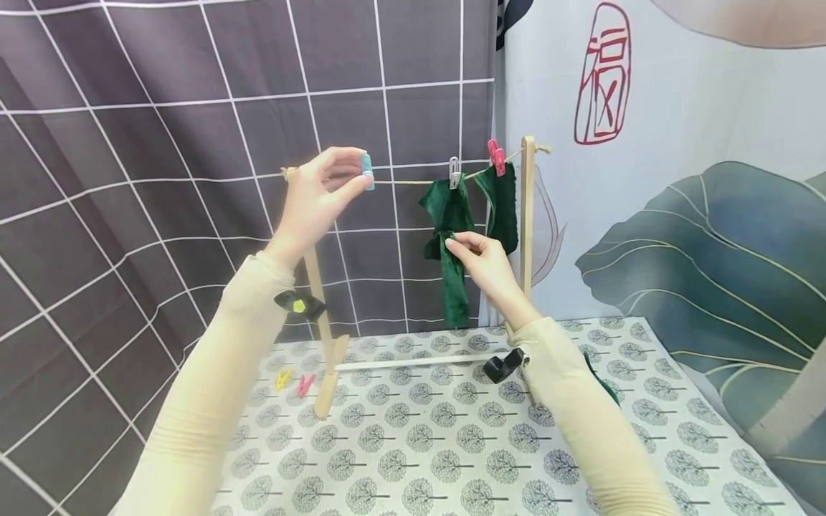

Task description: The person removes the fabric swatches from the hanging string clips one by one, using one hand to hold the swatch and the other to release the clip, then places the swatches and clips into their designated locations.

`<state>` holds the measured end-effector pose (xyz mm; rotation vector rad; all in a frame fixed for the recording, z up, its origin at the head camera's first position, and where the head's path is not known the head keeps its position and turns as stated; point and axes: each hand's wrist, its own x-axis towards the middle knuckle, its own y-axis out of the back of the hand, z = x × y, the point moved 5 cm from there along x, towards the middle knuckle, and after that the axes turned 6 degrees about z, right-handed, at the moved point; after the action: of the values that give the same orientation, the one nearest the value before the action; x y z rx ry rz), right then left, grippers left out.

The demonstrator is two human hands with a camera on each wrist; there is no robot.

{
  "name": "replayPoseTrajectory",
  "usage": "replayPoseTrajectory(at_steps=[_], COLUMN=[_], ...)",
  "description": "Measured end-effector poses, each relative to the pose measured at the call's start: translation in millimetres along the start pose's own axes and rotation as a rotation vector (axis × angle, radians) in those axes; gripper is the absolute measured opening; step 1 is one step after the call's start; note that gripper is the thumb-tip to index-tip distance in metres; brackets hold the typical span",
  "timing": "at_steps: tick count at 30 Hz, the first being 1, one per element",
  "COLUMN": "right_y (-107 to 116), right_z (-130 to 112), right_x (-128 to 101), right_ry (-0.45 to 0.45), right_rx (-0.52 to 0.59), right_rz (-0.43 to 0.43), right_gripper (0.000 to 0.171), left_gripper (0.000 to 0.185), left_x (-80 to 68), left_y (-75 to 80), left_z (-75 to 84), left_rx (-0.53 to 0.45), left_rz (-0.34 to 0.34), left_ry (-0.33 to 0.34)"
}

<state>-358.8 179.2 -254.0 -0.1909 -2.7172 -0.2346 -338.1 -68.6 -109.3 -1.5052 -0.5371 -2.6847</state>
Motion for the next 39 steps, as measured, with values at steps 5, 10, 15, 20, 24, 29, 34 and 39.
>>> replayPoseTrajectory(at_steps=[5,10,15,20,24,29,34,39], right_y=[6.7,17.7,29.8,43.5,57.0,75.5,97.5,119.1], right_z=[0.0,-2.5,-1.3,4.0,9.3,13.2,19.2,25.0], right_x=[-1.9,-4.0,-5.2,-6.1,-8.4,-12.0,-13.7,-14.5], right_ry=[-0.002,0.014,0.023,0.020,-0.001,-0.027,-0.032,-0.046], right_rx=[-0.028,-0.093,-0.140,-0.171,-0.206,-0.232,-0.249,-0.288], right_rz=[0.001,0.011,0.010,0.022,0.027,0.029,0.057,0.102], right_gripper=[0.045,0.047,0.050,0.050,0.054,0.059,0.058,0.061], left_gripper=[0.031,0.031,0.031,0.032,0.032,0.032,0.032,0.033], left_x=[-4.8,-8.6,-14.6,-24.1,-31.5,-40.2,-49.2,-60.0], left_y=[13.0,26.6,41.7,56.3,67.0,82.1,97.3,115.2], left_z=[-2.0,-3.1,-9.3,-18.3,-25.8,-34.3,-43.2,-53.9], left_rx=[-0.001,0.044,0.092,0.124,0.123,0.148,0.184,0.242], left_rz=[0.021,0.040,0.063,0.081,0.105,0.137,0.153,0.174], left_ry=[0.013,0.027,0.052,0.071,0.082,0.105,0.126,0.154])
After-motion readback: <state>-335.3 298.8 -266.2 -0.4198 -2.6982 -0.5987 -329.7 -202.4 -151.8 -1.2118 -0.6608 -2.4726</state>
